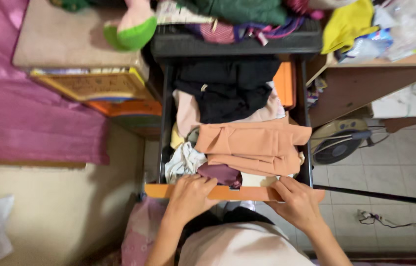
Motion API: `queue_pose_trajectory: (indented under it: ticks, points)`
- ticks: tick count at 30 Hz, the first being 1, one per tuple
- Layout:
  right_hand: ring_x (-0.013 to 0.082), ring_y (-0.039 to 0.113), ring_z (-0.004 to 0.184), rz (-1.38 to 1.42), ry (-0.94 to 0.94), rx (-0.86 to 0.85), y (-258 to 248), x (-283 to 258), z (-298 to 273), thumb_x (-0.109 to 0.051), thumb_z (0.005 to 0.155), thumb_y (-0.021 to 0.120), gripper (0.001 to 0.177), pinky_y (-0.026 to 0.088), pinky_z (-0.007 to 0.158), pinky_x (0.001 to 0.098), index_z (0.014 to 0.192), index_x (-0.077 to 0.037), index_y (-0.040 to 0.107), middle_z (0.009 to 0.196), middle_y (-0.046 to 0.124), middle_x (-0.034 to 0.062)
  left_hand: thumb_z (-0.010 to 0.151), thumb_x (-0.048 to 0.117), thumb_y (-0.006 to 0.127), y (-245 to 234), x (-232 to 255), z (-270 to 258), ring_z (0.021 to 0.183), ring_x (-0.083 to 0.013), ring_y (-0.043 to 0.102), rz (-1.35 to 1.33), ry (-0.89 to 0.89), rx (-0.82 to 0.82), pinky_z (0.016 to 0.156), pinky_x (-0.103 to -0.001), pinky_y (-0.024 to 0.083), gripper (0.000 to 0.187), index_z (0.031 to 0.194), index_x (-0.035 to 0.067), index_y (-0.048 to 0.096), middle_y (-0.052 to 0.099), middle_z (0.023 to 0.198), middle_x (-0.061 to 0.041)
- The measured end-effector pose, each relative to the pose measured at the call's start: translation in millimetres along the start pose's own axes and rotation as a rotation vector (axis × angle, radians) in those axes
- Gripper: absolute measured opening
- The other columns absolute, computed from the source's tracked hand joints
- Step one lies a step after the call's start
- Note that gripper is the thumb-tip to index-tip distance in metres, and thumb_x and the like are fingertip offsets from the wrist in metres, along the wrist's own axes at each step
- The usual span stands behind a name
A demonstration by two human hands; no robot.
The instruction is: The person removes various clothing items and small boxes from a drawer and places them on the bed. After emptying the drawer, the person wipes the inside of the drawer with a yellow cloth.
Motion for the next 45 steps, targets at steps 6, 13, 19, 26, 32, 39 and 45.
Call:
queue_pose_trajectory:
  ticks: [6,13,19,26,32,39,45]
  points:
    - [0.0262,0.066,0.071,-0.007,0.009,-0.065,7,-1,0,-0.016,0.055,0.09,0.038,0.052,0.058,0.039,0.083,-0.009,0.065,0.079,0.063,0.0052,0.069,0.036,0.089,11,3,-13,0.08,-0.0272,0.068,0.014,-0.063,0.071,0.073,-0.042,0.051,0.039,0.087,0.008,0.07,0.07,0.074,-0.008]
    - [0.0266,0.068,0.073,-0.002,-0.029,-0.14,18,11,-3,-0.015,0.053,0.09,0.042,0.054,0.059,0.0388,0.088,-0.009,0.067,0.083,0.066,0.005,0.061,0.031,0.09,22,5,-16,0.092,-0.0248,0.066,0.052,-0.072,0.059,0.079,-0.041,0.051,0.047,0.097,0.008,0.069,0.069,0.088,-0.006]
    - [0.0268,0.067,0.072,-0.002,-0.061,-0.115,14,11,4,-0.018,0.055,0.09,0.042,0.054,0.059,0.0387,0.089,-0.009,0.068,0.081,0.066,0.0052,0.062,0.034,0.09,12,3,-11,0.09,-0.0233,0.066,0.053,-0.009,0.106,0.075,-0.04,0.05,0.045,0.092,0.008,0.068,0.07,0.088,-0.004]
    - [0.0288,0.068,0.073,0.025,-0.015,-0.084,20,13,26,-0.018,0.053,0.089,0.041,0.054,0.061,0.039,0.086,-0.008,0.066,0.084,0.067,0.0067,0.067,0.036,0.088,-13,-13,12,0.087,-0.0242,0.068,0.045,0.047,0.193,0.073,-0.039,0.052,0.04,0.085,0.01,0.065,0.07,0.084,-0.005]
    - [0.0289,0.07,0.073,0.007,0.088,-0.202,24,15,36,-0.023,0.052,0.092,0.043,0.055,0.06,0.04,0.086,-0.009,0.069,0.084,0.07,0.0049,0.066,0.041,0.089,-1,-20,16,0.084,-0.0265,0.068,0.005,-0.034,0.101,0.07,-0.041,0.054,0.043,0.082,0.008,0.065,0.069,0.077,-0.007]
    - [0.0247,0.073,0.081,-0.035,0.229,-0.11,-23,-4,81,-0.033,0.074,0.087,0.037,0.057,0.062,0.0373,0.098,-0.01,0.073,0.104,0.074,0.005,0.064,0.054,0.088,-28,-17,19,0.081,-0.0306,0.067,-0.132,-0.031,0.05,0.067,-0.042,0.054,0.062,0.09,0.001,0.066,0.068,0.081,-0.012]
    - [0.0413,0.062,0.107,-0.082,-0.04,-0.036,0,-27,157,-0.037,0.067,0.087,0.074,0.049,0.09,0.0506,0.125,0.003,0.063,0.114,0.065,0.0196,0.09,0.038,0.078,-61,-36,33,0.088,-0.0342,0.067,-0.256,-0.19,0.226,0.073,-0.042,0.055,0.038,0.102,0.003,0.068,0.068,0.096,-0.013]
Point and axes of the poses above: each hand's wrist, its own z-axis towards the middle knuckle, its own y-axis out of the palm, x = y × z, the point moved 8 cm from there along z, towards the middle knuckle
